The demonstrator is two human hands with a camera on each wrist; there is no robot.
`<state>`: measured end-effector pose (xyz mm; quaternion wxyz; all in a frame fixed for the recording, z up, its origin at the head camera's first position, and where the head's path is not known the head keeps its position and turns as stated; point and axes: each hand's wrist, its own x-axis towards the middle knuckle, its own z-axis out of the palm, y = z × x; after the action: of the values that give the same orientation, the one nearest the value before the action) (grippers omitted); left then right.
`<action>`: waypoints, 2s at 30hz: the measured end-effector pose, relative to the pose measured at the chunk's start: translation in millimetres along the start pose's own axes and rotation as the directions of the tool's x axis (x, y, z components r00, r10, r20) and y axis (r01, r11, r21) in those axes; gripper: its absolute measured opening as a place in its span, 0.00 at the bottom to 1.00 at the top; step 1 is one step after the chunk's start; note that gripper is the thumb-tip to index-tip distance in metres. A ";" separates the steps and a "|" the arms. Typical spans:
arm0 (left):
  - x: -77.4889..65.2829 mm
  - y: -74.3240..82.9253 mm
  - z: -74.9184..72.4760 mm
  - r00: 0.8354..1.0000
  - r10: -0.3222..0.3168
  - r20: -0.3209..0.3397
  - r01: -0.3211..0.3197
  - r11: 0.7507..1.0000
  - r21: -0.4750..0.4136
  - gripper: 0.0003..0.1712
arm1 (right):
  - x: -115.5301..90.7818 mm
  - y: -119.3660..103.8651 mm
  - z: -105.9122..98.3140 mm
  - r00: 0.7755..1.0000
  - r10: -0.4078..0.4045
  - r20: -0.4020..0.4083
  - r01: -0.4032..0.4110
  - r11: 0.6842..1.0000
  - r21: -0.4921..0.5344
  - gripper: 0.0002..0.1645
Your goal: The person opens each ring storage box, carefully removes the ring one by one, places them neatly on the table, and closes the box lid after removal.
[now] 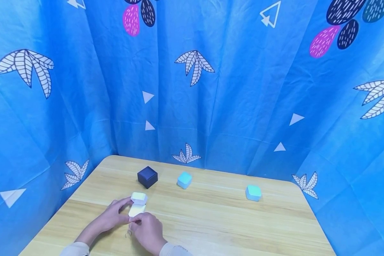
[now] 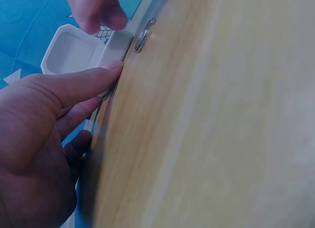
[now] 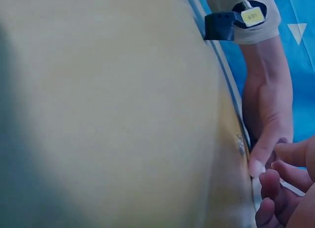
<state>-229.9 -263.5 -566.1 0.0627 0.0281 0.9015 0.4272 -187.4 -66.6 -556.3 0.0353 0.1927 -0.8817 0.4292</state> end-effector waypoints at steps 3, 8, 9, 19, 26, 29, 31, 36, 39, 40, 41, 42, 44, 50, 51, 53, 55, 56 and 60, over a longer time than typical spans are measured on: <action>-0.2 0.0 -0.4 1.000 0.011 0.001 -0.011 1.000 0.010 0.50 | 2.8 -2.0 -3.7 1.000 -0.016 -0.015 0.015 0.999 -0.041 0.08; 0.2 -0.3 -1.1 1.000 0.010 0.000 -0.010 1.000 0.012 0.50 | 6.2 -3.7 -7.2 0.997 -0.059 -0.054 0.052 0.991 -0.121 0.13; 0.3 -0.1 -1.1 1.000 0.010 0.000 -0.010 1.000 0.014 0.50 | 7.0 -4.1 -7.6 0.995 -0.071 -0.067 0.061 0.989 -0.133 0.13; -1.5 -0.5 -0.4 1.000 0.005 -0.008 -0.005 1.000 0.013 0.49 | 18.3 -9.4 -13.2 0.988 -0.078 -0.136 0.053 0.983 -0.179 0.15; 1.4 -0.9 1.9 1.000 0.004 -0.015 -0.003 0.999 0.032 0.49 | 26.8 -9.6 -17.7 0.983 -0.043 -0.180 0.019 0.991 -0.135 0.16; 1.3 -0.9 2.6 1.000 0.010 -0.017 -0.010 0.999 0.032 0.49 | 29.7 -8.2 -17.8 0.977 -0.037 -0.210 0.009 0.991 -0.131 0.17; 0.5 -0.7 2.7 1.000 0.010 -0.017 -0.010 1.000 0.025 0.50 | 31.4 -7.0 -18.1 0.976 -0.014 -0.219 -0.012 0.993 -0.117 0.18; -0.4 -0.9 3.1 1.000 -0.005 -0.015 0.005 1.000 0.005 0.50 | 36.4 -2.2 -18.8 0.977 0.045 -0.210 -0.063 0.995 -0.078 0.25; -0.4 -1.6 3.0 1.000 -0.007 -0.014 0.007 1.000 0.004 0.50 | 39.8 1.0 -18.4 0.977 0.074 -0.200 -0.087 0.995 -0.054 0.28; -0.4 -2.2 2.9 1.000 -0.008 -0.013 0.008 1.000 0.005 0.50 | 40.8 2.0 -18.2 0.977 0.087 -0.193 -0.096 0.995 -0.040 0.29; -0.4 -2.6 2.8 1.000 -0.008 -0.011 0.008 1.000 0.005 0.50 | 41.7 3.1 -17.8 0.977 0.101 -0.186 -0.107 0.994 -0.023 0.30; -0.7 -2.6 2.6 1.000 -0.010 -0.009 0.010 1.000 0.002 0.50 | 42.5 4.4 -17.1 0.977 0.117 -0.177 -0.120 0.993 -0.006 0.31; -1.0 -3.0 2.5 1.000 -0.010 -0.006 0.010 1.000 -0.001 0.50 | 43.5 7.4 -15.6 0.976 0.156 -0.150 -0.152 0.988 0.039 0.34; -2.0 -2.4 2.9 1.000 -0.014 -0.010 0.014 1.000 0.001 0.50 | 46.1 17.7 -12.2 0.964 0.257 -0.063 -0.243 0.954 0.174 0.40; -2.0 -2.1 2.9 1.000 -0.014 -0.012 0.014 1.000 0.002 0.50 | 46.6 19.4 -12.0 0.964 0.260 -0.054 -0.246 0.951 0.187 0.40; -1.9 -1.4 2.9 1.000 -0.012 -0.017 0.012 1.000 0.006 0.50 | 47.6 22.0 -11.6 0.962 0.273 -0.034 -0.260 0.943 0.207 0.40; -1.8 -0.8 2.9 1.000 -0.011 -0.020 0.011 1.000 0.010 0.49 | 48.4 24.3 -11.2 0.960 0.281 -0.016 -0.271 0.937 0.222 0.40; -1.6 -0.5 2.9 1.000 -0.011 -0.021 0.011 1.000 0.011 0.49 | 48.7 25.0 -11.2 0.958 0.286 -0.006 -0.277 0.934 0.227 0.40; -1.3 -0.4 2.6 1.000 -0.005 -0.020 0.005 1.000 0.014 0.49 | 50.1 26.1 -11.3 0.953 0.304 0.024 -0.299 0.920 0.254 0.38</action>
<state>-228.2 -261.9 -568.0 0.0546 0.0220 0.9051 0.4210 -244.4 -58.9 -557.2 -0.0490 0.0542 -0.8380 0.5408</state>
